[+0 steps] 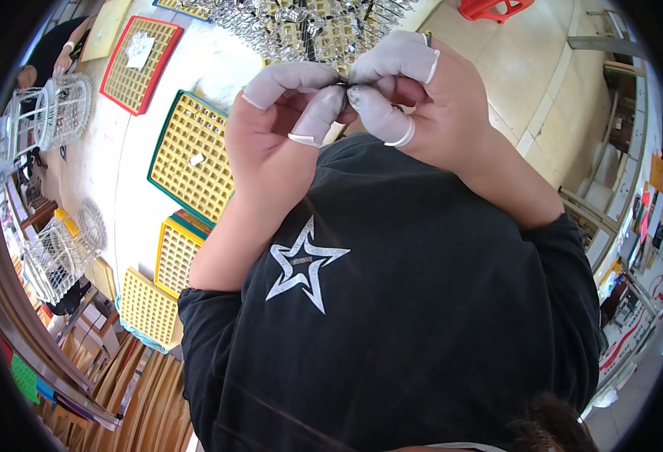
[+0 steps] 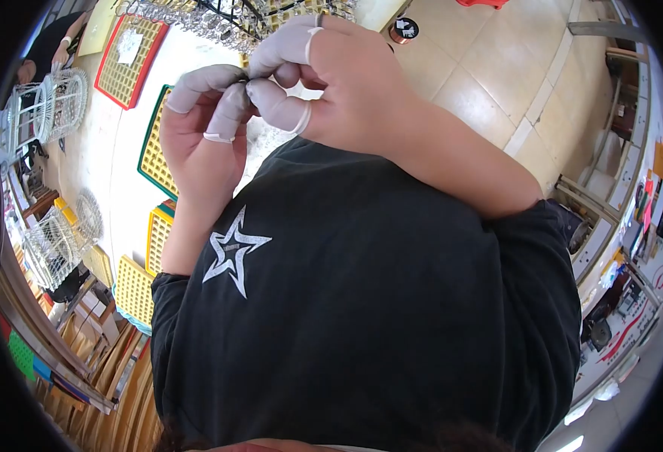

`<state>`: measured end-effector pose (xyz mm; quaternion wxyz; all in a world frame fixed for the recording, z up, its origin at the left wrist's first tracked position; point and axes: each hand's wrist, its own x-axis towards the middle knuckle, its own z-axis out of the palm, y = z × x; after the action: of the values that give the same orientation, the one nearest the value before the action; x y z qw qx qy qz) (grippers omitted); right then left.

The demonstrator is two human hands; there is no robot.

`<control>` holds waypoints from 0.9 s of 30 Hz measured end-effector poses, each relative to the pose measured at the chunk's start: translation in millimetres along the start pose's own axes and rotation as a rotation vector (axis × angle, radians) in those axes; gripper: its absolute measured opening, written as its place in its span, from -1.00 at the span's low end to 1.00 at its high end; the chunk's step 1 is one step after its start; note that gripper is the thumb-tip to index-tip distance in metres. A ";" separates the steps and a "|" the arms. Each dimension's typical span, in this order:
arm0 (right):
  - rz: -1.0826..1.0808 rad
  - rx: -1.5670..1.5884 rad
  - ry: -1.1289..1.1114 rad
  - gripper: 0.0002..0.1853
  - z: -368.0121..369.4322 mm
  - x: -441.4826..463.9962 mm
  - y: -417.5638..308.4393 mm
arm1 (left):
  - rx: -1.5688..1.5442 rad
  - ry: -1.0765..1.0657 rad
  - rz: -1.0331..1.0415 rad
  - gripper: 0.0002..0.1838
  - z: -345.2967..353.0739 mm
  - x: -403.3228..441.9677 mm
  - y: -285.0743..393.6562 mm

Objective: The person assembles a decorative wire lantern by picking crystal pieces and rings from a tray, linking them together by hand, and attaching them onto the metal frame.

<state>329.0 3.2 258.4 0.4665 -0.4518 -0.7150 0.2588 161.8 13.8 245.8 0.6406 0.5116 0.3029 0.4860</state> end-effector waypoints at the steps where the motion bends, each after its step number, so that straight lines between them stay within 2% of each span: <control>1: -0.003 0.002 0.002 -0.84 -2.8 -0.5 -1.6 | -0.008 0.008 0.059 -0.85 -1.7 1.1 -1.7; 2: 0.081 0.090 -0.071 -0.78 -6.7 -1.9 -4.2 | -0.003 0.007 0.061 -0.85 -3.2 2.3 -2.1; 3: 0.166 0.177 -0.143 -0.72 -8.2 -2.4 -5.4 | 0.165 0.038 0.187 -0.85 -4.6 3.4 -2.4; 4: 0.164 0.181 -0.141 -0.72 -5.3 -1.7 -3.9 | 0.333 0.068 0.312 -0.84 -6.1 4.3 -3.5; 6: 0.260 0.355 0.024 -0.66 1.9 -2.0 -0.6 | 0.393 0.130 0.343 -0.84 -8.1 8.6 -10.5; 7: 0.413 0.298 -0.018 -0.71 -0.6 -0.6 -7.5 | 0.588 0.150 0.454 -0.83 -9.1 11.0 -13.0; 8: 0.415 0.299 -0.017 -0.71 -1.3 -0.6 -9.4 | 0.783 0.169 0.566 -0.82 -9.8 13.2 -15.1; 11: 0.395 0.148 -0.054 -0.75 -2.9 -0.2 -12.7 | 0.774 0.222 0.660 -0.80 -7.8 17.5 -21.1; 14: 0.391 0.098 -0.057 -0.79 -2.2 -1.5 -13.3 | 0.790 0.262 0.605 -0.80 -1.3 16.4 -13.0; 17: 0.281 0.135 -0.004 -0.82 0.5 -3.9 -6.7 | 0.774 0.262 0.649 -0.81 -2.4 18.8 -18.4; 19: 0.081 -0.084 -0.025 -0.84 -1.3 -3.9 -4.3 | 0.763 0.262 0.647 -0.81 -2.3 18.3 -20.6; 27: 0.046 -0.097 0.022 -0.85 1.3 -4.5 -5.4 | 0.640 0.280 0.594 -0.83 -1.7 17.0 -26.5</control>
<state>326.4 -3.2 260.1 0.4458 -0.4931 -0.7110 0.2294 174.5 30.1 222.0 0.2361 0.6777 0.3618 0.5951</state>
